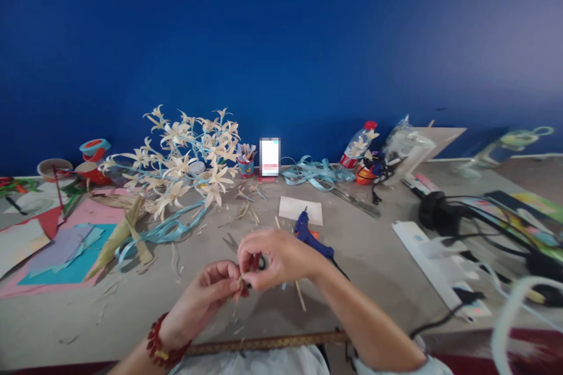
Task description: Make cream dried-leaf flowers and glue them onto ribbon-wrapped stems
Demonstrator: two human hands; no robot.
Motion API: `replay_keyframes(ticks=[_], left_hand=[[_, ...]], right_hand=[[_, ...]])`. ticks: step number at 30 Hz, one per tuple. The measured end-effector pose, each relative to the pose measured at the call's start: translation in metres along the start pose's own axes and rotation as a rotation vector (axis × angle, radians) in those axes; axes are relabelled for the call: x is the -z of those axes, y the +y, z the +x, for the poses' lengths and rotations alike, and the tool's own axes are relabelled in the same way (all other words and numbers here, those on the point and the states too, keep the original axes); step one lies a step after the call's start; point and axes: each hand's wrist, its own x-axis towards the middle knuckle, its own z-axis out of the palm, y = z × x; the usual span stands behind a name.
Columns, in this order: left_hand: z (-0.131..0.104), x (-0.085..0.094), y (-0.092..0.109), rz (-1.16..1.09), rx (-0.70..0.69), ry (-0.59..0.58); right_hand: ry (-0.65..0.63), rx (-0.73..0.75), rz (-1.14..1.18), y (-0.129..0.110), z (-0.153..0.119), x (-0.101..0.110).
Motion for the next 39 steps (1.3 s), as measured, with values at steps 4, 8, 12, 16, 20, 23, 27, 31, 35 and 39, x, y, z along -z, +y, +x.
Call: replay_keyframes(ticks=[4,8,12,16,20,23,27,31,35,39], left_hand=[[-0.002,0.002,0.003,0.194,-0.1,0.072],[-0.004,0.003,0.008,0.46,-0.237,0.104],[-0.003,0.004,0.014,0.742,-0.382,0.114],[0.0,0.007,0.017,0.74,-0.348,0.073],[0.001,0.01,0.017,0.692,-0.298,0.05],[0.002,0.011,0.016,0.625,-0.248,0.044],[0.003,0.01,0.016,0.552,-0.204,0.055],[0.003,0.008,0.018,0.469,-0.157,0.034],[0.003,0.007,0.02,0.442,-0.128,0.008],[0.003,0.008,0.023,0.454,-0.119,-0.009]], right_hand=[[-0.019,-0.014,-0.045,0.0,0.001,0.001],[-0.015,-0.014,-0.065,0.0,0.0,0.002],[0.006,-0.009,-0.067,0.003,-0.002,0.001],[0.077,-0.007,-0.045,0.007,-0.005,-0.004],[0.123,-0.001,-0.023,0.01,-0.007,-0.007],[0.125,0.004,-0.024,0.01,-0.007,-0.008],[0.11,0.01,-0.044,0.01,-0.006,-0.006],[0.079,0.012,-0.056,0.008,-0.006,-0.005],[0.065,0.012,-0.056,0.008,-0.006,-0.005],[0.061,0.033,-0.066,0.006,-0.006,-0.006]])
